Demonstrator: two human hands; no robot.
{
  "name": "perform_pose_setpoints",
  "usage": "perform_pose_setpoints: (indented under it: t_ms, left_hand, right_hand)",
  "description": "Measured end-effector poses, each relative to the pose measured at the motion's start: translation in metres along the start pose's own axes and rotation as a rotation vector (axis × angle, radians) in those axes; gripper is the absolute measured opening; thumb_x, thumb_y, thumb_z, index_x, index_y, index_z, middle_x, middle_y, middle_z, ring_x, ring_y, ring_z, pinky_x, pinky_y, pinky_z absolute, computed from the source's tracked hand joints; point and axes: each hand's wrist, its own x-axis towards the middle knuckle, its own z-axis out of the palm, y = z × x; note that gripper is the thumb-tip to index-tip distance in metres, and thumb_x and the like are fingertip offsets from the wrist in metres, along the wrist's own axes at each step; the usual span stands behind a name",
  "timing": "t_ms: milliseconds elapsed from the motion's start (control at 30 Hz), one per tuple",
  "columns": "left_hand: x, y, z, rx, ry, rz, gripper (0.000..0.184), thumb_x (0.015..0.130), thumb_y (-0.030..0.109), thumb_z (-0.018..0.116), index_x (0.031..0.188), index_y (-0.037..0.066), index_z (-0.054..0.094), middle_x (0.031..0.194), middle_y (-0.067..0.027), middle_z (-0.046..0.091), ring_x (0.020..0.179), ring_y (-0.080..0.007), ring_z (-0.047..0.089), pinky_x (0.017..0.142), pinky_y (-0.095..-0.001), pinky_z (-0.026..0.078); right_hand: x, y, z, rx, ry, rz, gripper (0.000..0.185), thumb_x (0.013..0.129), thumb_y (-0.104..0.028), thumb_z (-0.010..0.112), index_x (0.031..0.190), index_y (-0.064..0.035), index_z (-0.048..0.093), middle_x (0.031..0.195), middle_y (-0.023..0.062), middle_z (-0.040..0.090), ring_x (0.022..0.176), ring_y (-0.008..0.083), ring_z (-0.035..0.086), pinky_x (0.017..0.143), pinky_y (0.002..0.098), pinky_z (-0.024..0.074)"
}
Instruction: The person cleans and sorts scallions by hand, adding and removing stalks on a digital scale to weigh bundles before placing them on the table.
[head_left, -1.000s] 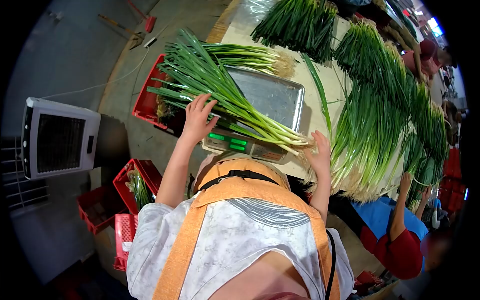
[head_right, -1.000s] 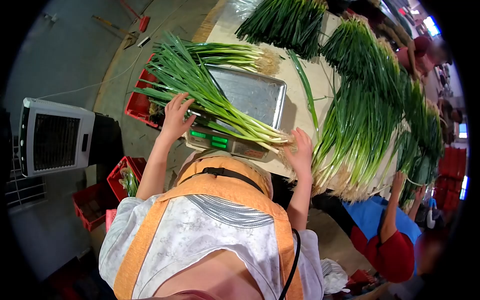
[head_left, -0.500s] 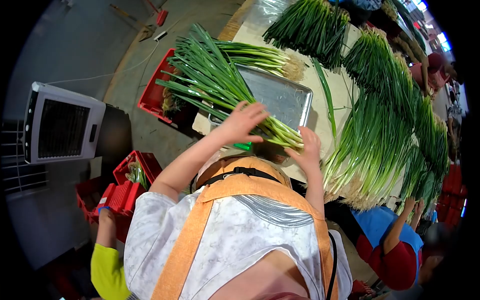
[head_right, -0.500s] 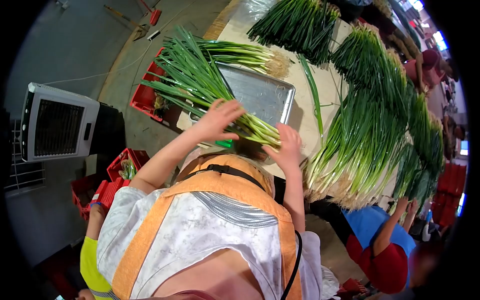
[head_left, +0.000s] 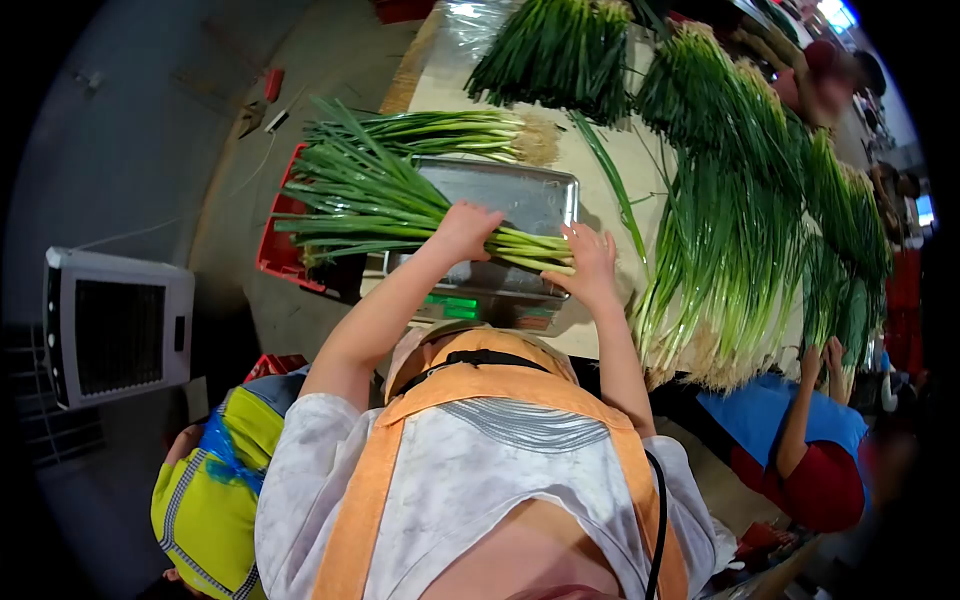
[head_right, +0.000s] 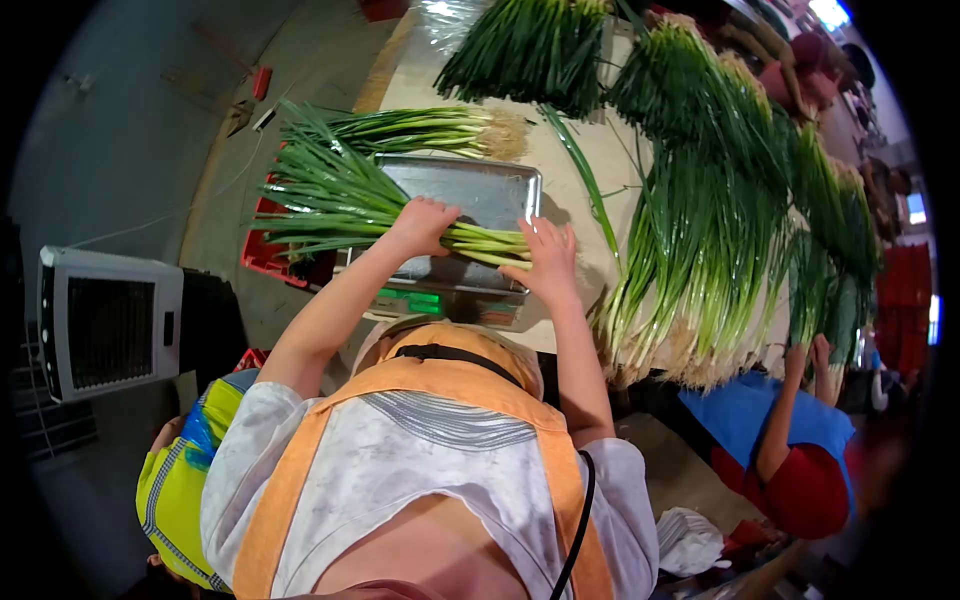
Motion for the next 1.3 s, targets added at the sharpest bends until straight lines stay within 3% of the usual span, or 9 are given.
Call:
perform_pose_setpoints:
  t_ms: [133, 267, 333, 467, 567, 767, 1000, 1167, 1300]
  left_hand:
    - [-0.001, 0.003, -0.002, -0.036, -0.006, 0.002, 0.07, 0.057, 0.034, 0.078, 0.115, 0.012, 0.047, 0.091, -0.01, 0.058, 0.089, -0.0297, 0.056, 0.079, -0.0418, 0.042]
    - [-0.002, 0.004, -0.001, -0.004, 0.1, 0.097, 0.088, 0.056, 0.033, 0.079, 0.13, 0.013, 0.037, 0.1, -0.0102, 0.055, 0.098, -0.0292, 0.053, 0.09, -0.0458, 0.037]
    - [-0.003, 0.003, -0.005, 0.044, 0.113, 0.164, 0.097, 0.055, 0.028, 0.08, 0.137, 0.015, 0.029, 0.102, -0.0104, 0.055, 0.103, -0.0287, 0.051, 0.097, -0.0488, 0.033]
    - [0.002, 0.006, -0.011, 0.048, -0.07, 0.113, 0.096, 0.056, 0.02, 0.078, 0.138, 0.015, 0.028, 0.099, -0.0105, 0.055, 0.098, -0.0291, 0.053, 0.092, -0.0456, 0.036]
    - [0.002, 0.007, -0.007, -0.013, -0.065, 0.105, 0.096, 0.056, 0.014, 0.076, 0.138, 0.015, 0.027, 0.094, -0.0108, 0.055, 0.09, -0.0299, 0.054, 0.084, -0.0423, 0.04]
    - [0.005, 0.002, -0.001, -0.028, -0.054, 0.141, 0.095, 0.056, 0.014, 0.074, 0.139, 0.013, 0.026, 0.077, -0.0106, 0.057, 0.072, -0.0306, 0.057, 0.068, -0.0396, 0.045]
    - [0.007, 0.003, -0.016, 0.004, -0.118, 0.113, 0.09, 0.059, 0.016, 0.074, 0.137, 0.016, 0.028, 0.076, -0.0101, 0.059, 0.07, -0.0285, 0.058, 0.068, -0.0386, 0.046]
    - [0.007, -0.028, -0.051, 0.02, -0.028, -0.012, 0.088, 0.057, 0.022, 0.076, 0.134, 0.013, 0.033, 0.075, -0.0116, 0.059, 0.069, -0.0292, 0.058, 0.068, -0.0393, 0.046]
    - [0.018, -0.083, -0.081, 0.041, 0.085, -0.228, 0.081, 0.056, 0.019, 0.074, 0.129, 0.015, 0.04, 0.077, -0.0135, 0.059, 0.069, -0.0333, 0.059, 0.062, -0.0421, 0.048]
  right_hand:
    - [-0.035, 0.059, 0.021, 0.21, 0.153, 0.3, 0.07, 0.084, -0.048, 0.054, 0.136, -0.0069, 0.034, 0.139, 0.0126, 0.036, 0.131, 0.0252, 0.03, 0.11, 0.0422, 0.0129]
    - [-0.061, 0.093, 0.048, 1.019, 0.304, 0.835, 0.071, 0.086, -0.052, 0.045, 0.14, -0.0087, 0.027, 0.142, 0.0108, 0.031, 0.132, 0.0238, 0.027, 0.109, 0.0394, 0.0147]
    - [-0.056, 0.071, 0.046, 1.447, 0.298, 0.932, 0.072, 0.087, -0.054, 0.041, 0.141, -0.0096, 0.024, 0.143, 0.01, 0.029, 0.132, 0.0231, 0.025, 0.109, 0.038, 0.0155]
    - [-0.041, 0.027, 0.052, 1.681, 0.204, 0.832, 0.073, 0.09, -0.058, 0.032, 0.144, -0.0114, 0.017, 0.145, 0.0082, 0.025, 0.134, 0.0216, 0.022, 0.108, 0.0351, 0.0173]
    - [-0.041, 0.057, 0.072, 1.551, 0.313, 0.687, 0.08, 0.086, -0.065, 0.034, 0.144, -0.0135, 0.016, 0.145, 0.0085, 0.024, 0.133, 0.0232, 0.023, 0.108, 0.037, 0.0173]
    - [-0.031, 0.07, 0.081, 1.432, 0.536, 0.749, 0.069, 0.091, -0.055, 0.034, 0.143, -0.0106, 0.02, 0.146, 0.0112, 0.023, 0.134, 0.0246, 0.021, 0.109, 0.0371, 0.0163]
    - [-0.048, 0.095, 0.105, 1.45, 0.739, 0.89, 0.063, 0.093, -0.047, 0.036, 0.141, -0.0062, 0.025, 0.144, 0.013, 0.027, 0.134, 0.0248, 0.023, 0.11, 0.0366, 0.0156]
    - [-0.095, 0.132, 0.131, 0.675, 0.358, 1.0, 0.06, 0.091, -0.043, 0.042, 0.133, 0.0006, 0.036, 0.14, 0.0213, 0.032, 0.131, 0.0323, 0.027, 0.108, 0.0377, 0.0202]
    - [-0.115, 0.124, 0.141, 0.179, -0.077, 0.813, 0.075, 0.086, -0.043, 0.052, 0.137, 0.0034, 0.023, 0.144, 0.0281, 0.011, 0.133, 0.0451, 0.01, 0.107, 0.0485, 0.0184]
